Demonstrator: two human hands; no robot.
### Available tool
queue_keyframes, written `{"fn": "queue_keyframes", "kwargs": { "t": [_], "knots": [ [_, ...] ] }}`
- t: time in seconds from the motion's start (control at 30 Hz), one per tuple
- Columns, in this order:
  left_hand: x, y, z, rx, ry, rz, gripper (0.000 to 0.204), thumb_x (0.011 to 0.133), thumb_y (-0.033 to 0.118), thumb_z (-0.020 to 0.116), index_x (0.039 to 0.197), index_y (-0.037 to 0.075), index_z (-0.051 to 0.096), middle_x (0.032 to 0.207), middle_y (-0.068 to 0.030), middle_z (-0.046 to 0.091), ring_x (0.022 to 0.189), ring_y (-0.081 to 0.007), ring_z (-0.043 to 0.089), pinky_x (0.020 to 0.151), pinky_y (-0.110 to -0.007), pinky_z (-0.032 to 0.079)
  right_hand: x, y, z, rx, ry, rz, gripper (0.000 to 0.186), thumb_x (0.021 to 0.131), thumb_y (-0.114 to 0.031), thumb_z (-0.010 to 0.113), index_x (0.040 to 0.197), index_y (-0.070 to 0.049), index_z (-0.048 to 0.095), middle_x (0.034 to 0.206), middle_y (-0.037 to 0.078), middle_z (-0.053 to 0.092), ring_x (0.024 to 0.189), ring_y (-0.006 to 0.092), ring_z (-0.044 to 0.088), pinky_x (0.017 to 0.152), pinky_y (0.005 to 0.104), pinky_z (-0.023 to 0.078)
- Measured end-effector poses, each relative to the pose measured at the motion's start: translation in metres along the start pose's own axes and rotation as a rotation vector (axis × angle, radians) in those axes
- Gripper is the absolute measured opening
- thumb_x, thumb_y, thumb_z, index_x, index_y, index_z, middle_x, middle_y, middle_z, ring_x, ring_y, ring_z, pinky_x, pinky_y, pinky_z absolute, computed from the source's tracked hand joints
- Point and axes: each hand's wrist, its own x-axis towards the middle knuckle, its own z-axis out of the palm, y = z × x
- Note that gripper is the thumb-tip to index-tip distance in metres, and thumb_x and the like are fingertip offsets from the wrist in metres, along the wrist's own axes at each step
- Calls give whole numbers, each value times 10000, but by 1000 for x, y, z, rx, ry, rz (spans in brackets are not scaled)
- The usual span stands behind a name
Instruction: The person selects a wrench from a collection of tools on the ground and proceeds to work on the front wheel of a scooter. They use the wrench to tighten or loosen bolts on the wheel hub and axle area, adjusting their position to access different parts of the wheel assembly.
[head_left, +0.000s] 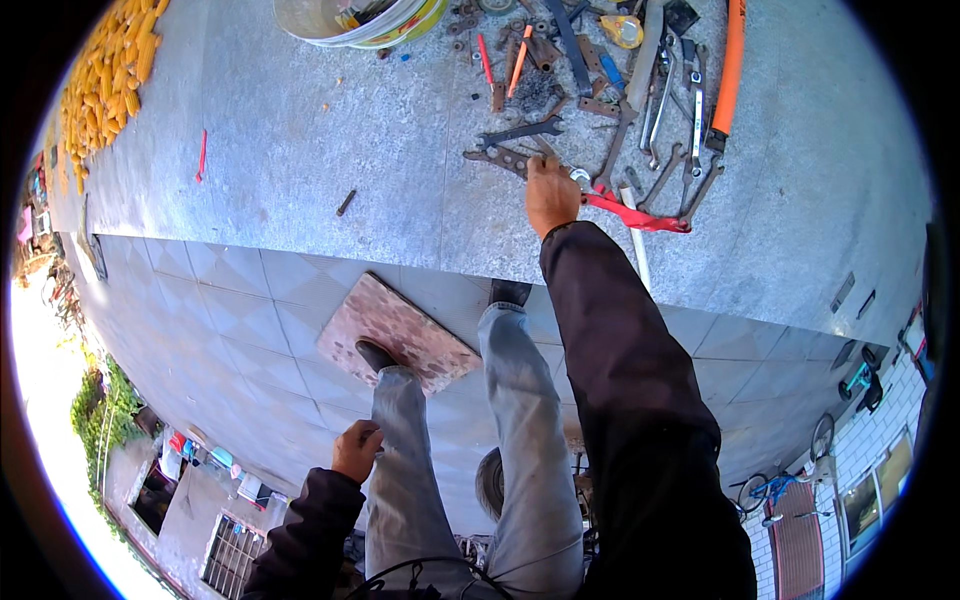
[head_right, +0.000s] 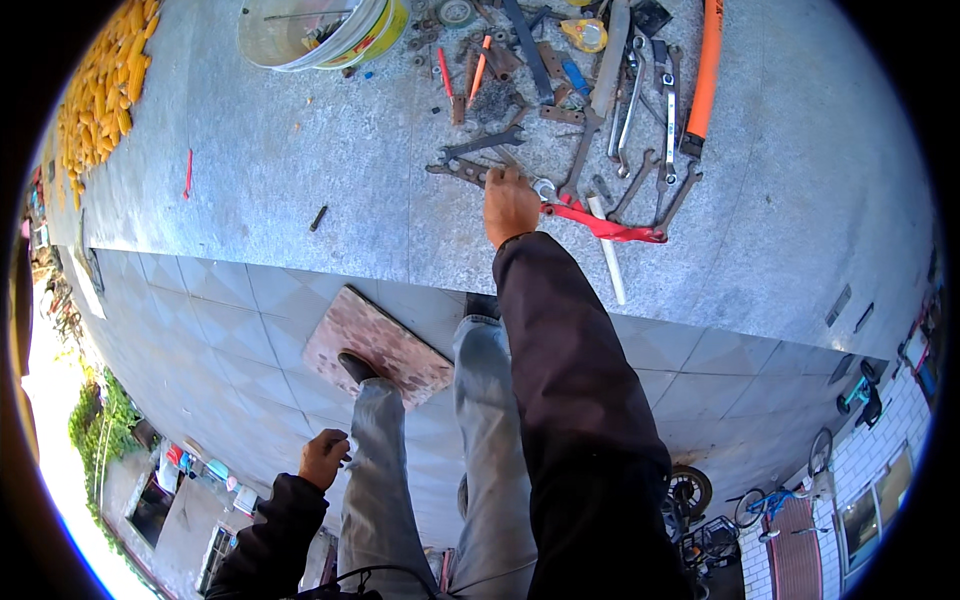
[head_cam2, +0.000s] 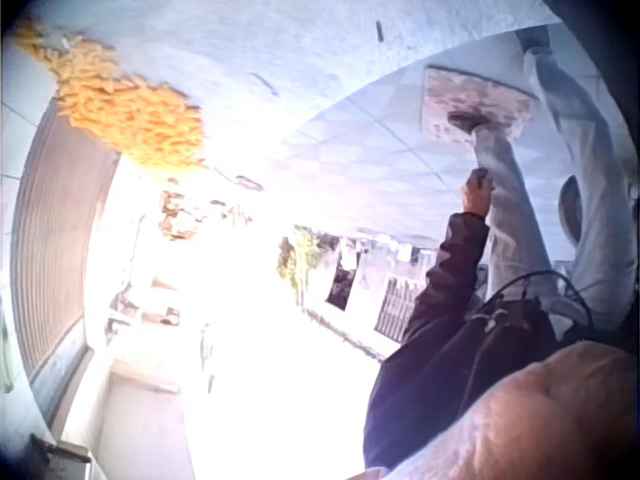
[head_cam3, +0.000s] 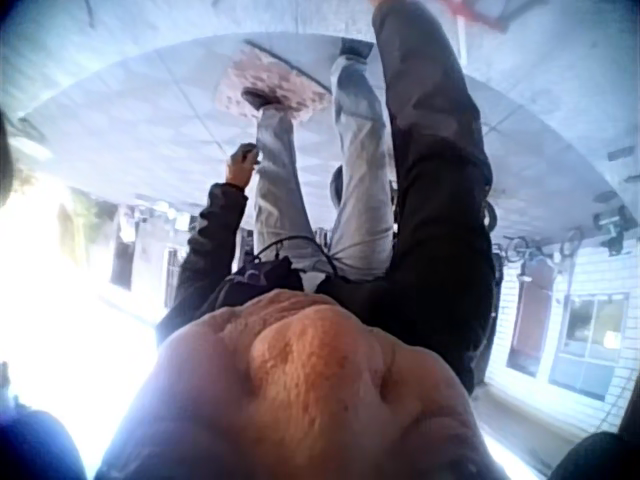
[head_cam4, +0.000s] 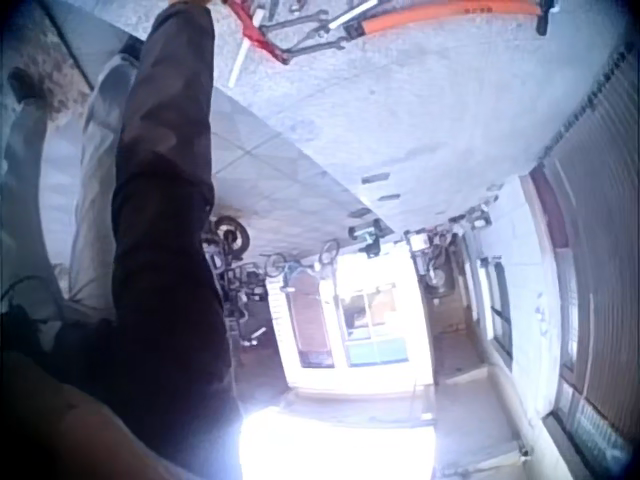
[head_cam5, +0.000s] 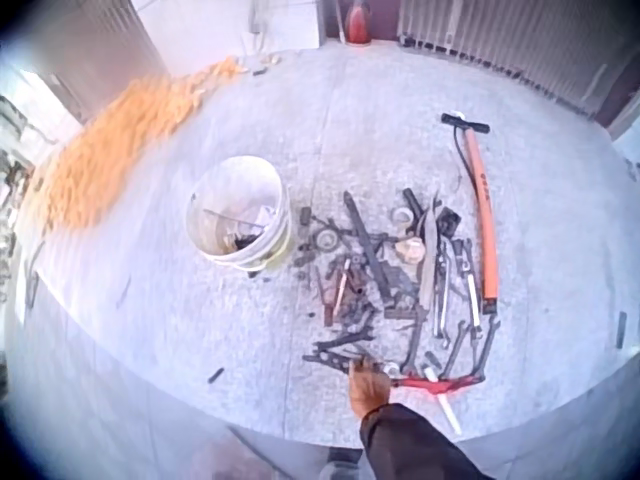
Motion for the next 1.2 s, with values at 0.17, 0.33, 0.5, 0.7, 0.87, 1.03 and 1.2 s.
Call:
{"fn": "queue_keyframes", "kwargs": {
  "t": [0.17, 0.33, 0.5, 0.7, 0.87, 1.03, 1.2],
  "knots": [
    [2, 6, -4, 48, 24, 28, 203, 859, 144, 633, 979, -21, 631, 796, -150, 685, 687, -213, 684, 655, -316, 535, -14, -1, 8, -9, 18, -2, 188, 839, -113, 580, 1022, -79, 554, 1011, 115, 582, 929, 298, 617, 750, 376, 531],
    [5, -1, 4, -44, 52, 69, 235, 878, 144, 618, 1026, -38, 625, 813, -148, 686, 706, -197, 687, 670, -307, 538, -10, -18, -3, 22, 73, 13, 370, 754, -135, 734, 1064, -73, 542, 1057, 126, 551, 966, 322, 607, 769, 393, 529],
    [3, -2, 1, -52, 64, 73, 241, 880, 145, 620, 1035, -38, 625, 822, -153, 687, 708, -209, 689, 671, -316, 536, -10, -14, 10, -102, -9, -19, 259, 810, -96, 641, 1046, -80, 536, 1044, 125, 550, 941, 317, 608, 759, 392, 531],
    [0, -21, 4, -135, 76, 25, 225, 880, 141, 618, 1024, -31, 631, 803, -153, 685, 701, -212, 688, 666, -319, 534, -5, -20, 5, -50, 70, -42, 323, 784, -109, 686, 1061, -46, 532, 1084, 145, 543, 1012, 333, 582, 816, 401, 511],
    [1, -31, 10, -118, 102, 47, 212, 878, 138, 620, 1008, -28, 639, 787, -144, 684, 689, -211, 685, 657, -320, 533, 0, -23, 0, -58, -118, 42, 398, 741, -167, 754, 1054, -44, 540, 1100, 152, 546, 1028, 346, 571, 832, 415, 501],
    [1, -29, 8, -98, 97, 89, 223, 877, 137, 624, 1015, -37, 635, 781, -134, 679, 677, -201, 675, 662, -318, 530, 6, -7, 6, -20, -228, -54, 273, 767, -204, 694, 978, -64, 591, 967, 175, 644, 918, 364, 630, 784, 481, 500],
    [-2, 1, 4, -157, 90, 70, 234, 863, 147, 633, 999, -43, 629, 784, -142, 684, 676, -201, 676, 660, -320, 528, -12, -15, -10, 211, -348, 25, 203, 766, -239, 638, 877, -70, 619, 828, 192, 674, 836, 383, 651, 739, 499, 501]
  ]
}}
